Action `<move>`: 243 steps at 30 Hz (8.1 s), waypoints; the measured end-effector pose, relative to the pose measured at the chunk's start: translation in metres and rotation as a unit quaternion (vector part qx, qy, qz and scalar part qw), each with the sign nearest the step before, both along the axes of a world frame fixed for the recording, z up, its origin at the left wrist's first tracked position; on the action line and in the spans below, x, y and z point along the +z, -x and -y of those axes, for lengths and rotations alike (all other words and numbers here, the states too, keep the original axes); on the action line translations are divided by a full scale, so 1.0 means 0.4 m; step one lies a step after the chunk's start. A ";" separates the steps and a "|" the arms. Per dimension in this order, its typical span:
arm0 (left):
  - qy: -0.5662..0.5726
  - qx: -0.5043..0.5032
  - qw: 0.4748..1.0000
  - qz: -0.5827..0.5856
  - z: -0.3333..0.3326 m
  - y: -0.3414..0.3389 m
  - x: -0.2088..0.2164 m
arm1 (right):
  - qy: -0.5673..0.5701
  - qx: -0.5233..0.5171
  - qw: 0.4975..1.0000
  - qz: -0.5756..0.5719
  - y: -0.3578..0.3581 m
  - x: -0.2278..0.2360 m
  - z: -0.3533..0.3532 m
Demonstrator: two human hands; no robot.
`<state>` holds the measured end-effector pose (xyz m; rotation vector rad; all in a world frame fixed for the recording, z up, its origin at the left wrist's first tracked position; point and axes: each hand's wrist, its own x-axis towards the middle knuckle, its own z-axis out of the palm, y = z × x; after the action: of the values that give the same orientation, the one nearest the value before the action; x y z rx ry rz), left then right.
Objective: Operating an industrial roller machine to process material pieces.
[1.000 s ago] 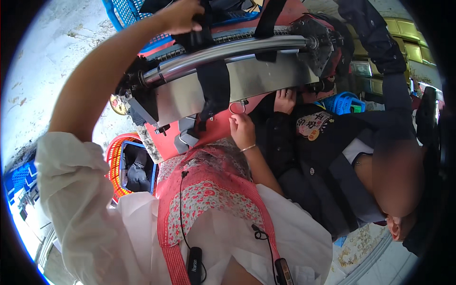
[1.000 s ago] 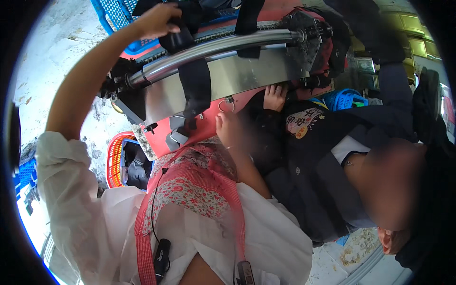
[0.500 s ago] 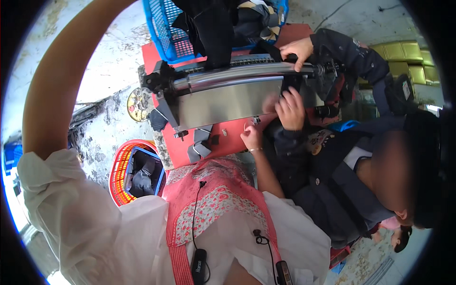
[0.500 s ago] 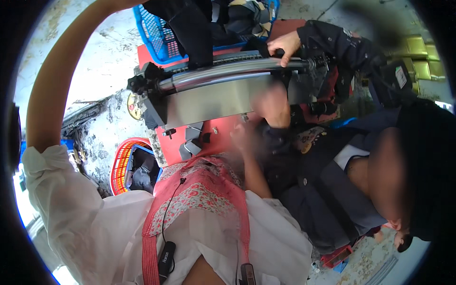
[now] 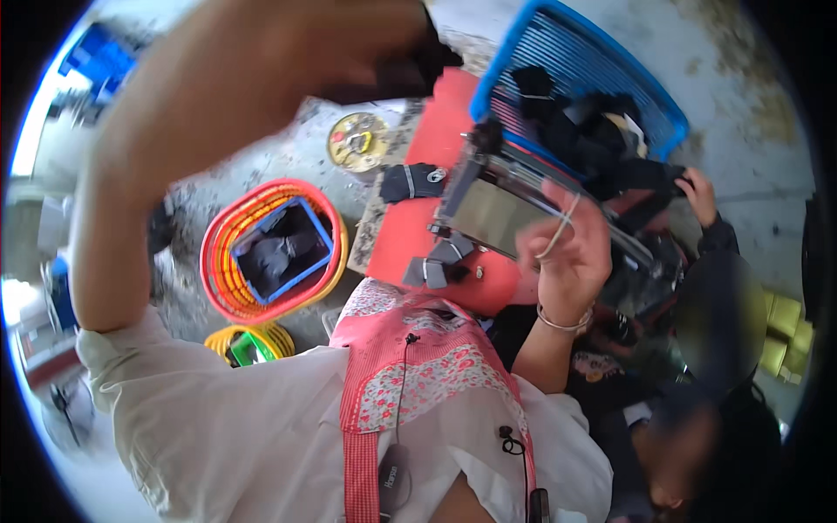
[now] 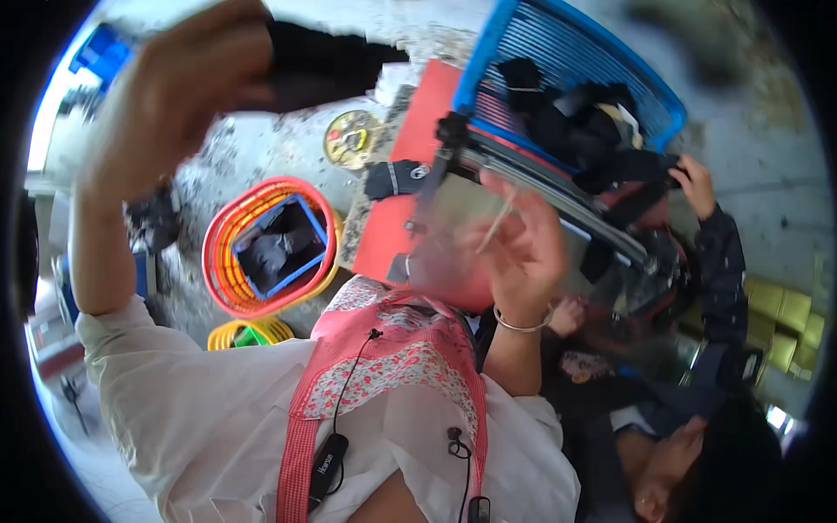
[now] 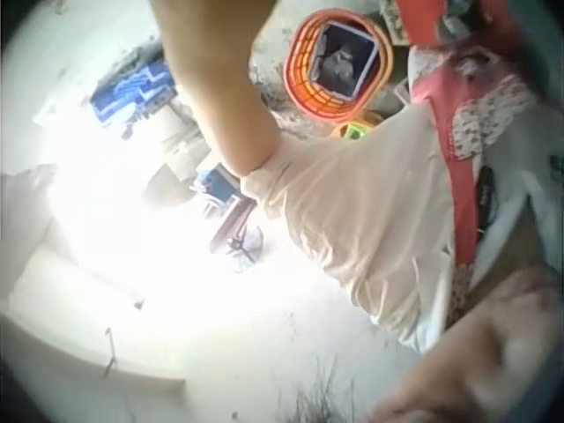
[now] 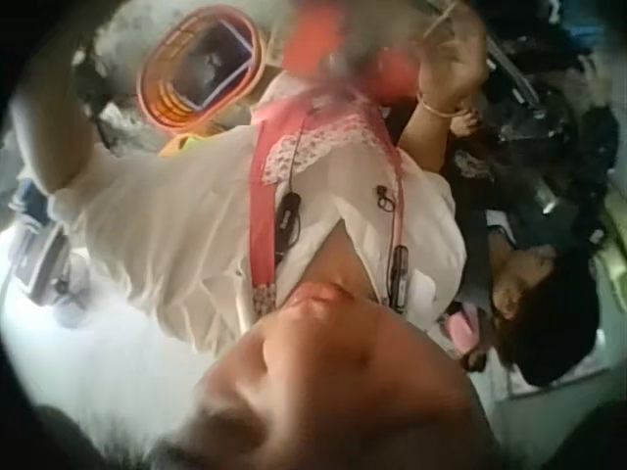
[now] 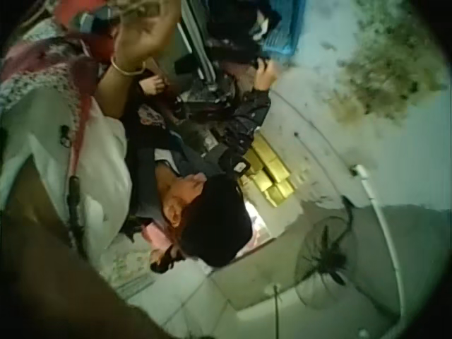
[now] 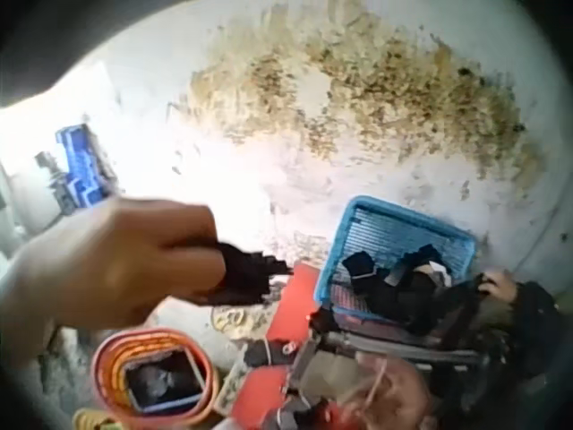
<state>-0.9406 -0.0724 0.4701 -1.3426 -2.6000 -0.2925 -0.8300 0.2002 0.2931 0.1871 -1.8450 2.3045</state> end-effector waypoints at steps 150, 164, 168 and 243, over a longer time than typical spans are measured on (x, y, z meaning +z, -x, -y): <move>-0.247 0.110 0.580 0.768 -0.158 -0.348 -0.917 | -0.451 -0.089 0.882 0.103 -0.315 -0.408 0.093; 0.017 -0.021 0.554 0.832 -0.176 -0.268 -0.736 | -0.363 -0.286 0.856 0.232 -0.304 -0.470 -0.038; -0.281 0.136 0.380 0.871 -0.156 -0.279 -0.736 | -0.519 -0.196 0.821 0.132 -0.328 -0.516 -0.024; -0.333 0.161 0.500 0.783 -0.155 -0.244 -0.781 | -0.193 0.096 0.950 0.227 -0.128 -0.440 0.012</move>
<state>-0.8429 -0.0103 0.1577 0.1174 -2.6103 -3.1903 -0.7789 0.1956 0.1169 -0.1342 -2.6086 2.2117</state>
